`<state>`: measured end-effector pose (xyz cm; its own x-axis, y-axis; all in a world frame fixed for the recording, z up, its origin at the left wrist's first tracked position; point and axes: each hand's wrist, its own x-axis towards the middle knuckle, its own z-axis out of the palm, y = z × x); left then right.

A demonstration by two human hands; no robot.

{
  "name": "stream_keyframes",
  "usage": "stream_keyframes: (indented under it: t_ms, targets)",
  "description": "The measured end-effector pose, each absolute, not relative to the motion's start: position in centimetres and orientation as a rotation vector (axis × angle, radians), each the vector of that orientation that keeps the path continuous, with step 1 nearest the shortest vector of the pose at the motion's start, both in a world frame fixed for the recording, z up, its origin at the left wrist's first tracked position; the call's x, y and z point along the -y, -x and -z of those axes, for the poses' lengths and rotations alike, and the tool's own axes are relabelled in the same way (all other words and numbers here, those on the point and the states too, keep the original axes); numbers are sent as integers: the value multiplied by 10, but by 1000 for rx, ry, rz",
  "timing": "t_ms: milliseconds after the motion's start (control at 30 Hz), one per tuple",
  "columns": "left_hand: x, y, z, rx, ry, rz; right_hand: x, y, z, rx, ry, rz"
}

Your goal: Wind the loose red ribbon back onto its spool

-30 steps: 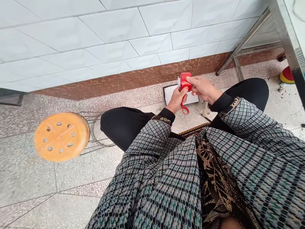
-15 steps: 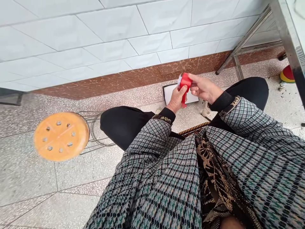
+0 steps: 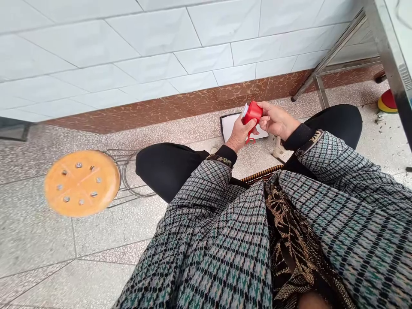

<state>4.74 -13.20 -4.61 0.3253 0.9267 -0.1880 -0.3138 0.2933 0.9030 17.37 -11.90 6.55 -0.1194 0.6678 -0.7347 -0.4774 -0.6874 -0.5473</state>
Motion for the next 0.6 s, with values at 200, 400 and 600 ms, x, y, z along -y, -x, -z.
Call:
stream_keyframes:
  t_ms: [200,400,600]
  targets:
    - [133,-47,40,-902,-826,-930,130,-166,-62,570,1434,-1789]
    - [136,-47,40,-908,-897,-899,118,-175,-61,404,1455,-1740]
    - [134,-46,39,-950,-877,-920,120,-174,-64,404,1454,-1838]
